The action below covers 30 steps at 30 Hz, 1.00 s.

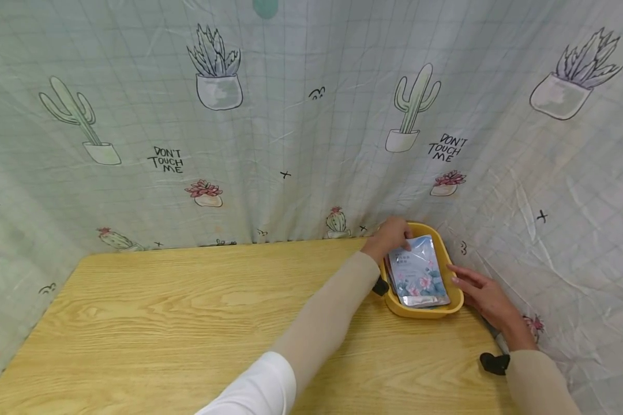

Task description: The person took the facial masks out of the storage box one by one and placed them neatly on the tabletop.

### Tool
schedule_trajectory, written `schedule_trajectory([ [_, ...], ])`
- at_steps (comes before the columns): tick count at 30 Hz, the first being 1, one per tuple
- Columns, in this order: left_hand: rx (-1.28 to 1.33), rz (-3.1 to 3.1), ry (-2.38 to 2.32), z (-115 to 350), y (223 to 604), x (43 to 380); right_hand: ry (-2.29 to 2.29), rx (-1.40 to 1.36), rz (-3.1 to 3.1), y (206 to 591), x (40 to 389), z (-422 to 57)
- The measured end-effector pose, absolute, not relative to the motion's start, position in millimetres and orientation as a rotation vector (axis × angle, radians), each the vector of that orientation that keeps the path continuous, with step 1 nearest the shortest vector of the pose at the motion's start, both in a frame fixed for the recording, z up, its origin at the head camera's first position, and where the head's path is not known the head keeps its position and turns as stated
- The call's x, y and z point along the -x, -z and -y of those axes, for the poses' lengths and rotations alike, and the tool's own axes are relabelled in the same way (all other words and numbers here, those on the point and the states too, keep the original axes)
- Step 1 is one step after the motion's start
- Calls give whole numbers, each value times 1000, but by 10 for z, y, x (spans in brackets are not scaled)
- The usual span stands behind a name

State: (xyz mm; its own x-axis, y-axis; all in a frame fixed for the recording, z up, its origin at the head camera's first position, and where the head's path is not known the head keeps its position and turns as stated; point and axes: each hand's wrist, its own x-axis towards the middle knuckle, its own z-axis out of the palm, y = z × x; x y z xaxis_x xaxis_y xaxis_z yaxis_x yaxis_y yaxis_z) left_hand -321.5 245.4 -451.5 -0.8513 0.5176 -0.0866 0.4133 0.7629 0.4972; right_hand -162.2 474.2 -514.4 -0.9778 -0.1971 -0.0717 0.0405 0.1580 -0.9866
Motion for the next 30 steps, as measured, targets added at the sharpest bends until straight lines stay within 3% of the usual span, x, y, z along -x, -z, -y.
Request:
schedule_trajectory([
  [18,-509,-2756,-1122,-2466,4467,3104,1967,187,-2177,5143,1618,-4744],
  [30,66,-2479,-1494,-2582,4429,2772,1976,258,-2167,5168,1611,-4779],
])
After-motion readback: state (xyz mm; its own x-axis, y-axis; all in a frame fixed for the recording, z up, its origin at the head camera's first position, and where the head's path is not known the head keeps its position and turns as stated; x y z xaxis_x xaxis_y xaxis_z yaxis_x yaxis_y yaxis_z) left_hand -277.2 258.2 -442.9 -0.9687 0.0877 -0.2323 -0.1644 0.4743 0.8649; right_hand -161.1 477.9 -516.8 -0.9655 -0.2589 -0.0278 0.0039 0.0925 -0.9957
